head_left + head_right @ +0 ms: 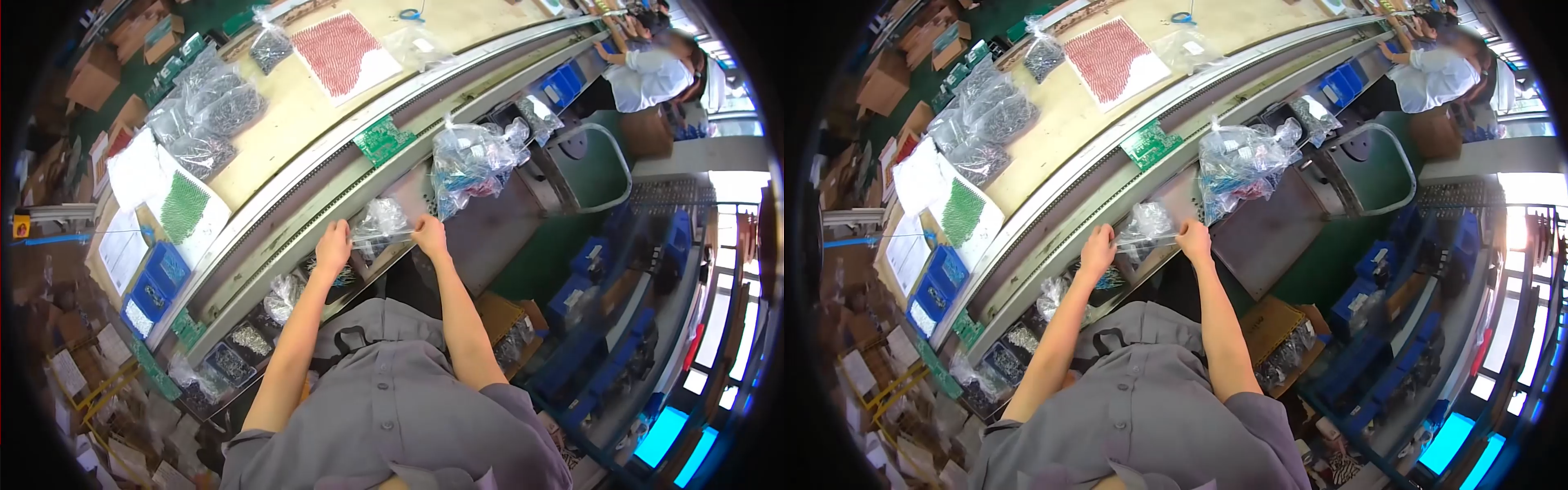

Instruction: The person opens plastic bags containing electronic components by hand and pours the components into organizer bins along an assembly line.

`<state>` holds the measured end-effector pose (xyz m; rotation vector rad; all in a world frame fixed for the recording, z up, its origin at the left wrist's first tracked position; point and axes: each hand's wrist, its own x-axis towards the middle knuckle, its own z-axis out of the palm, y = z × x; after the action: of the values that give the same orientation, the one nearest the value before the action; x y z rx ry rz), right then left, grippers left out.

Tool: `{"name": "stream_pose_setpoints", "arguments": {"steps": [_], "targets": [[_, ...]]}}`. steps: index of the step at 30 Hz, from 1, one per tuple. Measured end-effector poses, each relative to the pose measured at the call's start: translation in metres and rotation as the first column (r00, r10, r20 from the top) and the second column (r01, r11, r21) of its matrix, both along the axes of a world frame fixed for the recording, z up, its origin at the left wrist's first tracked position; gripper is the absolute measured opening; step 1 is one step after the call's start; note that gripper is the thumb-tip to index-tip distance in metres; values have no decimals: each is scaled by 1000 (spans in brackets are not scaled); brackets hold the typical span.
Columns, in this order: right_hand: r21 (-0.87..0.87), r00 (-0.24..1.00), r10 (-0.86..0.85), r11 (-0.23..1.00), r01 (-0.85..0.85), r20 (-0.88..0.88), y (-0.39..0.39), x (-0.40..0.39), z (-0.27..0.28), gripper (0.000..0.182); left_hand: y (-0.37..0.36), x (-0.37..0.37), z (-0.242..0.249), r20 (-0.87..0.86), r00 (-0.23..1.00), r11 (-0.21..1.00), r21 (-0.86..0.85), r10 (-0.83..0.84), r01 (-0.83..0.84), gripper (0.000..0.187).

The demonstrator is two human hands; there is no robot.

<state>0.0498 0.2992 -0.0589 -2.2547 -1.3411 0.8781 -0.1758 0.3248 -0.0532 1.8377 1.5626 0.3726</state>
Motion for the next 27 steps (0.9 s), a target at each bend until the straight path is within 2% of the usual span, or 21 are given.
{"name": "stream_pose_setpoints", "arguments": {"steps": [3, 5, 6, 7, 8, 10, 12, 17, 19, 20, 22, 23, 25, 26, 27], "targets": [[65, 1000, 25, 998, -26, 15, 1, -15, 5, 8, -8, 4, 1, -62, 998, 994, 111, 7, 0, 16], [89, 996, 61, 994, -56, -60, 4, -30, 21, 7, -20, 9, 20, 9, 999, 997, 67, 34, -34, 20], [74, 989, 82, 995, -73, -123, 5, -39, 28, 7, -26, 12, 31, 49, 999, 999, 50, -8, 5, 22], [172, 983, 143, 978, -123, -113, 4, -46, 23, 9, -33, 17, 30, 111, 992, 990, 131, -66, 51, 19], [171, 983, 141, 978, -120, -115, 4, -53, 24, 9, -38, 20, 24, 170, 977, 973, 214, -127, 89, 16], [163, 971, 163, 977, -135, -176, 6, -61, 29, 10, -33, 22, 5, 149, 970, 951, 274, -191, 145, 15], [157, 971, 178, 976, -153, -159, 4, -63, 25, 10, -23, 25, -4, -14, 972, 908, 353, -235, 225, 19], [122, 979, 104, 989, -84, -175, -1, -60, 26, 12, -18, 35, -8, -158, 969, 948, 227, -188, 221, 16], [104, 982, 73, 993, -55, -172, -4, -59, 25, 14, -17, 31, -10, -261, 920, 917, 197, -291, 346, 14], [88, 984, 44, 996, -30, -171, -5, -59, 25, 15, -19, 28, -11, -261, 920, 916, 199, -293, 349, 14], [97, 985, 59, 994, -44, -161, -6, -57, 17, 17, -22, 22, -9, -253, 880, 816, 336, -403, 471, 14], [104, 986, 74, 993, -59, -152, -7, -56, 12, 20, -25, 21, -8, -257, 876, 811, 338, -408, 478, 14], [142, 988, 109, 985, -93, -108, -13, -54, -5, 22, -29, 18, 1, -158, 897, 800, 408, -412, 439, 13], [174, 987, 147, 976, -135, -59, -18, -53, -12, 26, -29, 17, 5, -162, 894, 798, 406, -418, 446, 13], [173, 988, 143, 976, -130, -63, -20, -53, -9, 26, -29, 17, 9, -52, 931, 822, 455, -360, 343, 12]]}}
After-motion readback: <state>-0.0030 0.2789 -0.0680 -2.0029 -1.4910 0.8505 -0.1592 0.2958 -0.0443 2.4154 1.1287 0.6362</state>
